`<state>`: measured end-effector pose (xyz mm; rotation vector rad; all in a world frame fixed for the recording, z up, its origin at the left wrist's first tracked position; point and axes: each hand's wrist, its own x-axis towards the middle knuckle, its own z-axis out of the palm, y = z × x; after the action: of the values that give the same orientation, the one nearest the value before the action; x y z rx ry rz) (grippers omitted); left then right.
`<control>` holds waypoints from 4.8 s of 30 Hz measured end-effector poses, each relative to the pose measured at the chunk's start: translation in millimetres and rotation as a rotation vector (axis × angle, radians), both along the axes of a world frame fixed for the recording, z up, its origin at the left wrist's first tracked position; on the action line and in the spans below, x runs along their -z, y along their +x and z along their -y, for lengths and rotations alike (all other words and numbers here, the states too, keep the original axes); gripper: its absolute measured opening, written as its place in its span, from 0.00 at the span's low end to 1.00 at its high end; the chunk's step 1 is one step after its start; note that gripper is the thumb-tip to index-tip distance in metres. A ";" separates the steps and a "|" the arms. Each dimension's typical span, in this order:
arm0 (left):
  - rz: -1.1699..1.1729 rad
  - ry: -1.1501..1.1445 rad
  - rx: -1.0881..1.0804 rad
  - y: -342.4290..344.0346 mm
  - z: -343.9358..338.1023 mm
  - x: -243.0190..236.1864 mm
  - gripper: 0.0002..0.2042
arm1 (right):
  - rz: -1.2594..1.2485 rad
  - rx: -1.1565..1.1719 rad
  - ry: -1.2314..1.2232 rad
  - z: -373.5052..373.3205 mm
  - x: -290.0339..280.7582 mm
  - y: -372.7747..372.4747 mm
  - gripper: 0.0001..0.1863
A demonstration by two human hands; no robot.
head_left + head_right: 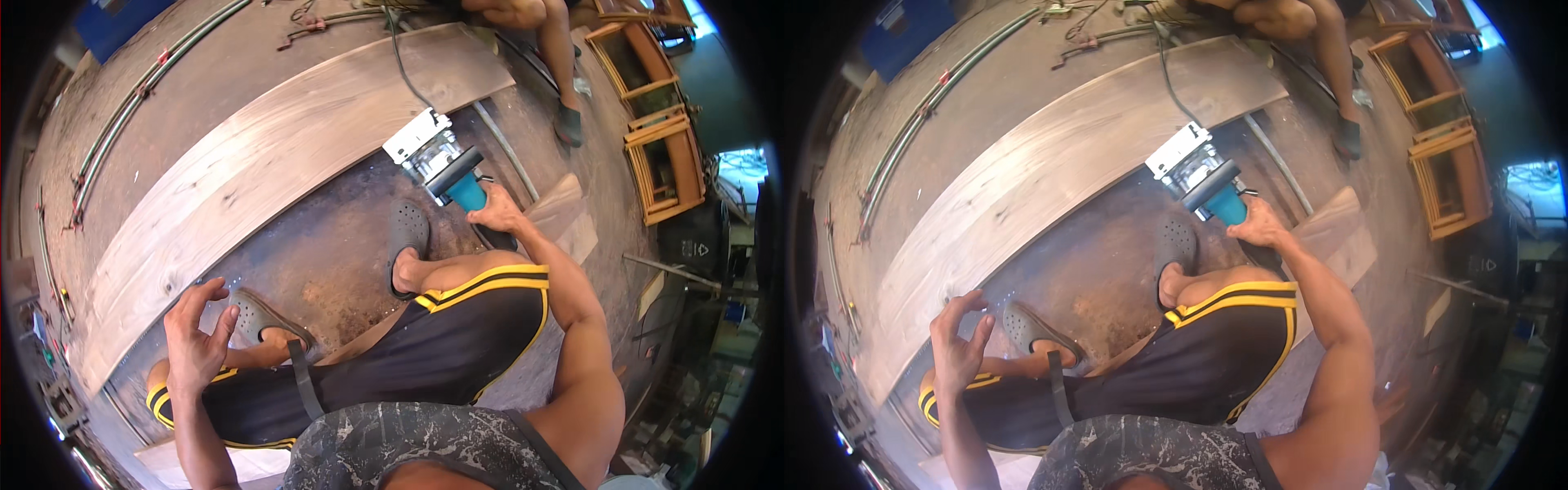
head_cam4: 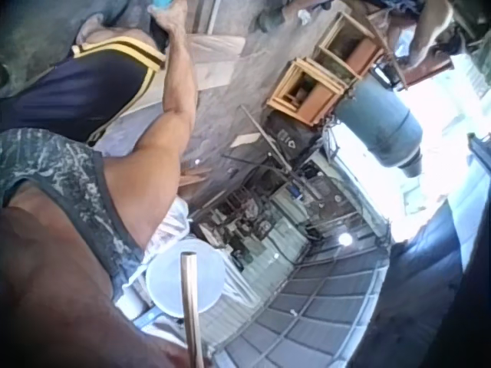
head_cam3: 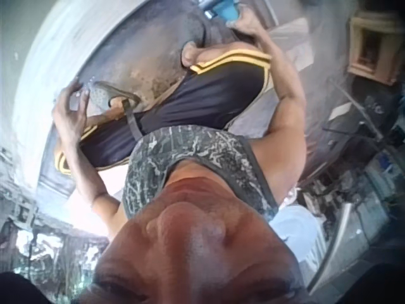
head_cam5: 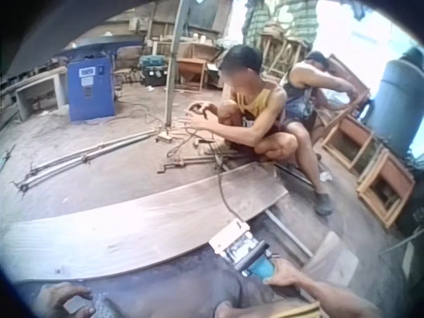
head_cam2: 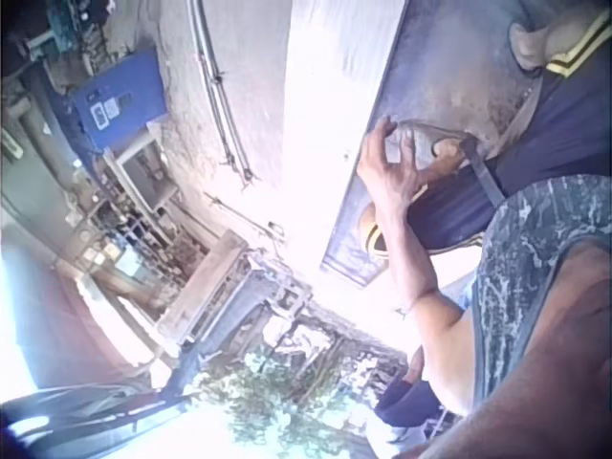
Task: Using a biscuit joiner to cut slots into wooden boards for joining.
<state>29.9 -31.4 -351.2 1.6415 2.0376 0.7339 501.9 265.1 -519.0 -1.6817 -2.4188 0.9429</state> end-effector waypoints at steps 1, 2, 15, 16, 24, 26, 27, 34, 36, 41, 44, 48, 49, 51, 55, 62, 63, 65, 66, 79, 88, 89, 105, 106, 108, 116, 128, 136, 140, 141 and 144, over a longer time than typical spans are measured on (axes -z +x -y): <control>0.024 -0.041 0.023 2.5 -7.3 3.3 0.19 | 0.002 0.015 -0.016 4.1 0.2 -1.6 0.27; 0.046 -0.028 0.058 6.7 -20.7 8.5 0.19 | -0.013 0.028 -0.100 6.8 -2.6 -4.8 0.27; 0.098 -0.298 0.476 11.1 -160.8 106.7 0.16 | -0.343 0.109 -0.328 16.9 67.8 -19.8 0.27; 0.090 -0.245 0.474 7.1 -160.7 124.0 0.16 | -0.306 0.088 -0.314 9.3 61.1 -29.7 0.27; -0.098 -0.091 0.127 -26.4 -169.0 240.2 0.18 | -0.331 0.268 -0.578 -21.7 49.4 -66.8 0.20; -0.197 0.003 0.009 -47.2 -162.0 263.2 0.19 | -0.220 0.311 -0.590 -24.8 46.7 -76.0 0.18; -0.235 -0.031 -0.071 -50.9 -155.1 270.3 0.21 | -0.179 0.294 -0.590 -23.7 45.9 -76.7 0.18; -0.248 0.015 -0.189 -40.9 -89.9 285.5 0.25 | -0.124 0.404 -0.605 -30.6 55.8 -73.4 0.29; -0.193 -0.053 -0.225 -41.4 -72.4 270.5 0.27 | -0.117 0.419 -0.626 -32.5 57.7 -72.5 0.29; -0.217 -0.087 -0.212 -83.4 -49.7 282.8 0.27 | -0.108 0.438 -0.608 -35.3 63.1 -71.3 0.28; -0.190 -0.154 -0.174 -90.6 -41.2 278.7 0.27 | -0.141 0.416 -0.698 -33.8 77.0 -71.6 0.28; -0.258 -0.024 -0.182 -84.6 -44.2 287.1 0.26 | -0.138 0.448 -0.688 -40.3 73.6 -68.5 0.27; -0.257 -0.021 -0.184 -86.3 -43.7 289.6 0.26 | -0.138 0.446 -0.684 -40.5 73.4 -69.5 0.27; -0.245 -0.012 -0.183 -91.9 -43.0 293.2 0.24 | -0.140 0.459 -0.676 -40.2 75.8 -71.9 0.27; -0.180 -0.063 -0.129 -97.2 -52.6 284.6 0.23 | -0.152 0.451 -0.674 -45.6 71.6 -68.0 0.27; -0.221 -0.032 -0.151 -99.1 -52.3 288.4 0.22 | -0.132 0.461 -0.676 -45.1 75.6 -69.5 0.26; -0.217 -0.053 -0.145 -99.9 -54.3 288.0 0.22 | -0.129 0.470 -0.681 -47.1 75.2 -68.7 0.26; -0.240 -0.063 -0.136 -102.4 -48.4 290.4 0.22 | -0.145 0.456 -0.705 -39.3 84.1 -70.7 0.26; -0.248 -0.041 -0.124 -102.2 -51.6 291.3 0.22 | -0.161 0.449 -0.693 -41.9 81.1 -66.5 0.26; -0.175 -0.079 -0.108 -92.0 -54.9 281.4 0.22 | -0.139 0.421 -0.670 -42.6 79.7 -63.5 0.23; -0.303 0.052 -0.257 -79.9 -38.5 305.0 0.24 | -0.170 0.423 -0.683 -31.2 80.4 -76.6 0.27; -0.326 0.063 -0.254 -73.2 -38.0 312.1 0.23 | -0.156 0.428 -0.697 -28.9 88.9 -80.0 0.30; 0.524 -0.899 0.430 217.5 26.3 336.8 0.33 | -0.008 0.286 -0.415 -43.0 69.2 -60.0 0.41; 0.414 -0.968 0.461 229.0 19.8 337.7 0.28 | 0.035 0.286 -0.373 -45.2 76.2 -55.2 0.41; 0.372 -0.905 0.469 228.5 41.5 359.1 0.27 | 0.010 0.282 -0.402 -46.8 66.0 -62.0 0.42; 1.176 -0.394 -0.457 133.8 10.6 359.1 0.37 | -0.049 0.235 -0.448 -37.9 76.2 -67.5 0.39; 1.634 0.179 -1.227 -54.6 -102.8 348.3 0.24 | -0.078 0.230 -0.426 -41.3 69.7 -70.1 0.36; 1.552 0.175 -1.164 -64.6 -131.7 364.1 0.18 | -0.027 0.166 -0.363 -84.0 95.0 -96.5 0.37; 1.576 0.214 -1.212 -68.7 -139.7 351.7 0.16 | -0.119 0.206 -0.431 -88.4 82.7 -114.4 0.23; 1.591 0.213 -1.212 -68.1 -137.9 346.2 0.16 | -0.103 0.182 -0.455 -88.4 84.3 -113.1 0.23; 1.590 0.172 -1.163 -59.0 -134.1 341.2 0.24 | -0.101 0.189 -0.485 -94.7 81.2 -112.2 0.21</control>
<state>-29.1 102.7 -692.3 -0.4914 1.3251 1.7385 389.7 359.8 -600.2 -1.8955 -2.0288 1.6316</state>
